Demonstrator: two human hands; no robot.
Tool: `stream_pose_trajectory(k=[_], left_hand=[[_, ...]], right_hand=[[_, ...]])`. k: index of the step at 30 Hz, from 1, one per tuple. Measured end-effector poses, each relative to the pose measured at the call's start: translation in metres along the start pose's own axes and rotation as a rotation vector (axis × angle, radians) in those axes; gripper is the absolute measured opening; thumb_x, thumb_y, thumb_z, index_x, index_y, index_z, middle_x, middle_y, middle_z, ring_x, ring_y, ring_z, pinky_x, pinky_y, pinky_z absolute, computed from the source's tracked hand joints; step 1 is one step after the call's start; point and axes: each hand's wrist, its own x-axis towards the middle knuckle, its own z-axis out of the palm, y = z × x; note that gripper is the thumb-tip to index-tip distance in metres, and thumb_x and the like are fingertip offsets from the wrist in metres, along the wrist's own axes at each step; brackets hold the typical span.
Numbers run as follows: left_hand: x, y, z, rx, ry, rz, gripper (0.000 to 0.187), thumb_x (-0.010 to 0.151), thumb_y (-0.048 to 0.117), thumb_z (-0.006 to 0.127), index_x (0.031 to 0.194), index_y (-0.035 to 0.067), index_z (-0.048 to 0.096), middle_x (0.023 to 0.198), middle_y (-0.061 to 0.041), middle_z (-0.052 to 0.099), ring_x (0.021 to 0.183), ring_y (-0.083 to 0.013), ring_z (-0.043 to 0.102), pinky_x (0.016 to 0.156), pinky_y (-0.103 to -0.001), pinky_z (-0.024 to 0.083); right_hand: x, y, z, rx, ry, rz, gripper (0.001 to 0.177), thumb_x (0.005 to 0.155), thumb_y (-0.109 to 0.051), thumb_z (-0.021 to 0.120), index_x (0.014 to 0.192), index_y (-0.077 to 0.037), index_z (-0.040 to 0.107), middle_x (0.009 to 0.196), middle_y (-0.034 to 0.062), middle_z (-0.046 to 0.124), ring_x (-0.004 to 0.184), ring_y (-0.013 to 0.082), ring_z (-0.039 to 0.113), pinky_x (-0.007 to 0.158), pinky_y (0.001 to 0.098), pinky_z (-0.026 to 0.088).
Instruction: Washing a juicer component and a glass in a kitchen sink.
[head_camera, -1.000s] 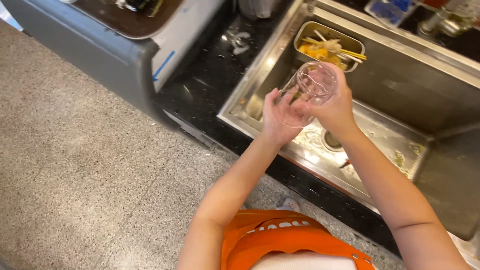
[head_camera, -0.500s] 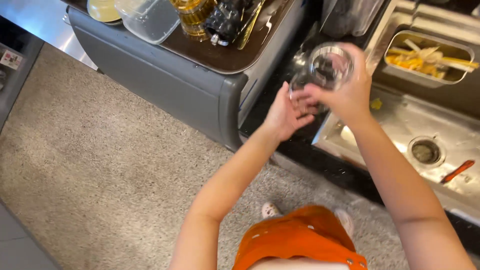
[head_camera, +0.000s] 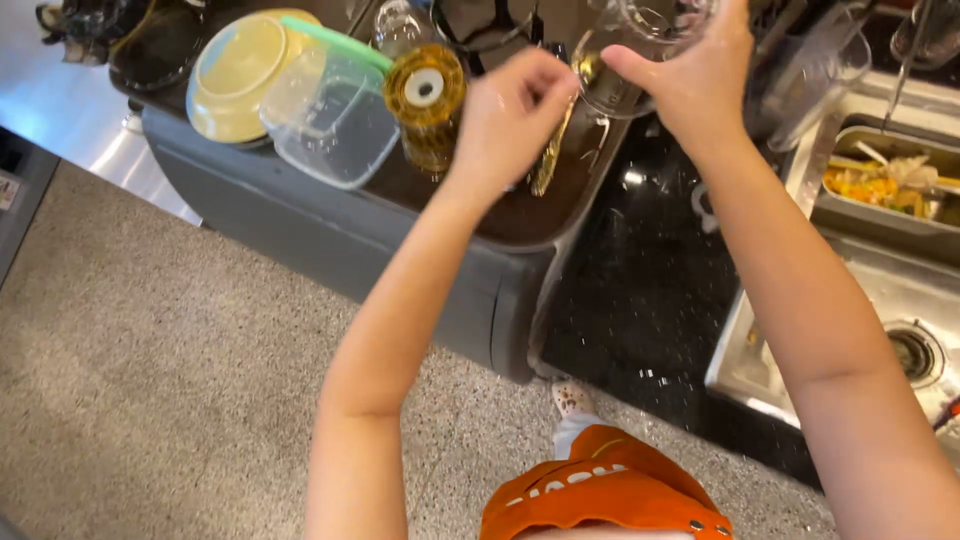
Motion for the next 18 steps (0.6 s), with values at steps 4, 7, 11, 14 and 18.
stream_pose_trajectory(k=[4,7,11,14,18], left_hand=[[0.083,-0.047,-0.042,0.235,-0.009,0.119,0.047,0.089,0.017,0.083,0.131,0.011,0.063,0.121,-0.007,0.073,0.104,-0.0206,0.070,0.096,-0.030,0.058],[0.126,-0.085,-0.068,0.335,-0.246,0.379,0.093,0.081,0.016,0.087,0.158,0.012,0.035,0.153,-0.017,0.051,0.144,-0.0366,0.046,0.121,-0.047,0.039],[0.164,-0.102,-0.081,0.402,-0.294,0.259,0.112,0.077,0.032,0.098,0.160,0.017,0.024,0.159,-0.018,0.044,0.148,-0.0380,0.036,0.114,-0.067,0.014],[0.197,-0.129,-0.086,0.409,-0.246,0.199,0.119,0.071,0.044,0.101,0.155,0.014,0.022,0.152,-0.013,0.051,0.144,-0.0353,0.044,0.109,-0.077,0.008],[0.244,-0.194,-0.090,0.350,-0.229,0.262,0.111,0.073,0.039,0.099,0.155,0.016,0.028,0.147,-0.009,0.062,0.134,-0.0335,0.061,0.113,-0.061,0.030]], right_hand=[[0.037,0.033,0.048,-0.113,0.079,-0.060,0.090,0.082,-0.024,0.106,0.140,-0.001,0.041,0.128,0.0140,0.065,0.118,0.0262,0.067,0.103,0.0386,0.056],[0.075,0.040,0.075,-0.041,0.063,-0.108,0.095,0.085,-0.023,0.103,0.151,-0.003,0.037,0.143,0.0141,0.058,0.134,0.0271,0.062,0.116,0.0393,0.054],[0.110,0.048,0.119,-0.099,0.092,-0.154,0.094,0.086,-0.023,0.105,0.151,-0.008,0.038,0.146,0.0134,0.054,0.139,0.0276,0.057,0.122,0.0408,0.050],[0.137,0.055,0.149,-0.176,0.157,-0.161,0.097,0.083,-0.023,0.107,0.150,-0.009,0.038,0.144,0.0137,0.054,0.138,0.0302,0.054,0.122,0.0423,0.047],[0.168,0.087,0.178,-0.244,0.159,-0.093,0.096,0.079,-0.026,0.104,0.149,-0.008,0.040,0.137,0.0138,0.058,0.132,0.0339,0.053,0.113,0.0430,0.047]])
